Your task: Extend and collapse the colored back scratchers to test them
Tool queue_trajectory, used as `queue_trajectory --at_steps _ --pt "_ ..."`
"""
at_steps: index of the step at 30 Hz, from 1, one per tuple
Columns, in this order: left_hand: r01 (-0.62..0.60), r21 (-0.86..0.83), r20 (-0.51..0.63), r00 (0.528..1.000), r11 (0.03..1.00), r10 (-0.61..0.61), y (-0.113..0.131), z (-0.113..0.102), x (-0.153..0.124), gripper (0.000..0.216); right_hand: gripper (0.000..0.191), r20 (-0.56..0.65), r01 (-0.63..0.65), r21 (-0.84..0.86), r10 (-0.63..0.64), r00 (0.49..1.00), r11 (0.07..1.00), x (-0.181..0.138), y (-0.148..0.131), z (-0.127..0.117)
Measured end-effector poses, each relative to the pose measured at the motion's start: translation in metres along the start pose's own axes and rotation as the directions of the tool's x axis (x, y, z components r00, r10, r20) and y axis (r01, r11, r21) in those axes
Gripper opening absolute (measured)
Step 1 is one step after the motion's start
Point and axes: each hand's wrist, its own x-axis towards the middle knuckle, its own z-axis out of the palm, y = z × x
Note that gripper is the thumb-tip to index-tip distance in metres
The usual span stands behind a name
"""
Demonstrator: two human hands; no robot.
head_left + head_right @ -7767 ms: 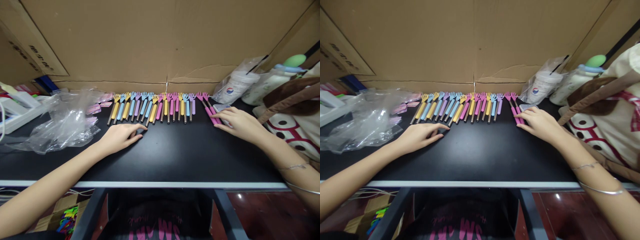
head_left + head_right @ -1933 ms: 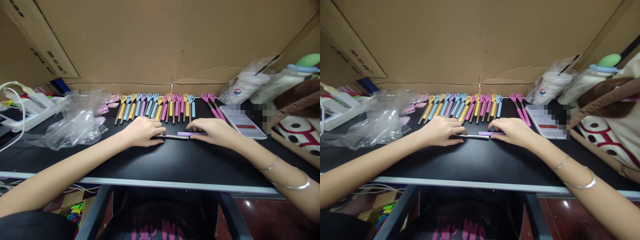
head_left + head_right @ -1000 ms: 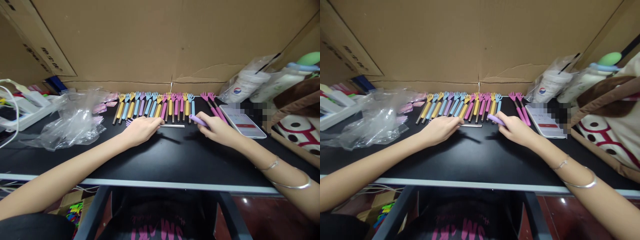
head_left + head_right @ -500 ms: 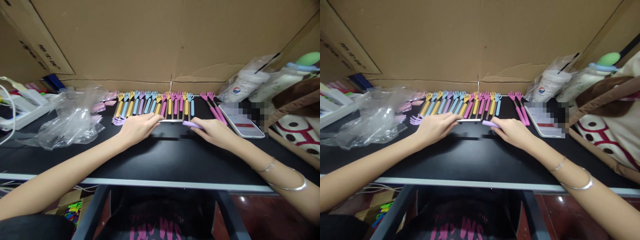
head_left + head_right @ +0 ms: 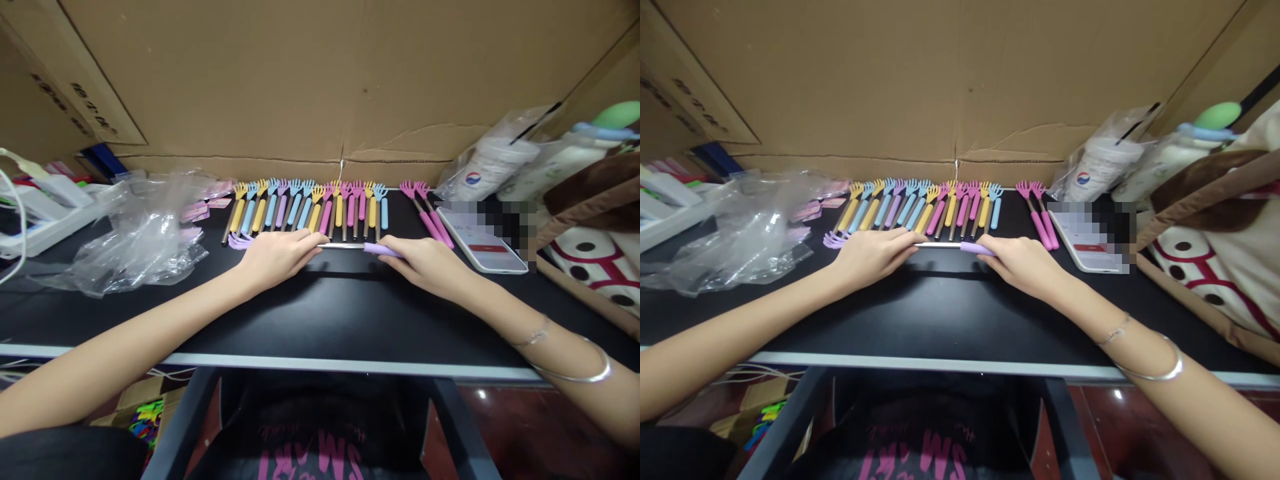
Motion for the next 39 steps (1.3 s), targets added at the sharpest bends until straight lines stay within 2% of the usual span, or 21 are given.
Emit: queue_trajectory --at_steps 5,12,18,24,28,32,36,39 --pt "-0.017 -0.013 -0.005 1.0 1.0 0.016 -0.001 -0.001 0.0 0.032 0.028 -0.009 0.011 -0.049 -0.012 1.0 0.999 -0.001 0.001 -0.001" --pt "-0.066 -0.04 -0.007 0.998 0.997 0.066 -0.006 0.001 -0.001 0.032 0.033 -0.06 0.083 -0.145 -0.092 0.994 0.986 -0.004 0.003 0.001" --pt "-0.1 -0.058 -0.019 0.995 0.993 0.099 -0.009 0.002 -0.001 0.033 0.036 -0.047 0.114 -0.179 -0.125 0.991 0.977 -0.005 0.002 -0.003" --pt "-0.002 -0.125 -0.026 1.0 0.992 -0.001 -0.002 0.001 -0.002 0.034 0.03 -0.034 0.054 -0.086 -0.057 0.998 0.995 -0.004 0.002 -0.002" --pt "0.059 -0.155 -0.036 0.997 0.986 -0.065 0.001 -0.001 -0.001 0.039 0.03 -0.011 0.028 0.04 -0.027 1.0 0.999 -0.003 0.0 -0.001" --pt "0.069 -0.165 -0.056 0.995 0.984 -0.08 0.001 -0.002 -0.001 0.036 0.032 0.014 0.027 0.165 -0.03 0.999 0.986 -0.002 -0.002 -0.002" --pt "0.037 -0.111 -0.082 0.996 0.993 -0.047 0.001 -0.003 -0.002 0.032 0.03 0.041 -0.01 0.09 0.006 0.999 0.996 -0.002 -0.001 0.0" --pt "0.0 -0.073 -0.088 0.996 0.997 -0.006 0.001 -0.003 -0.002 0.031 0.03 0.033 0.013 0.014 -0.014 0.999 1.0 -0.003 0.001 0.002"
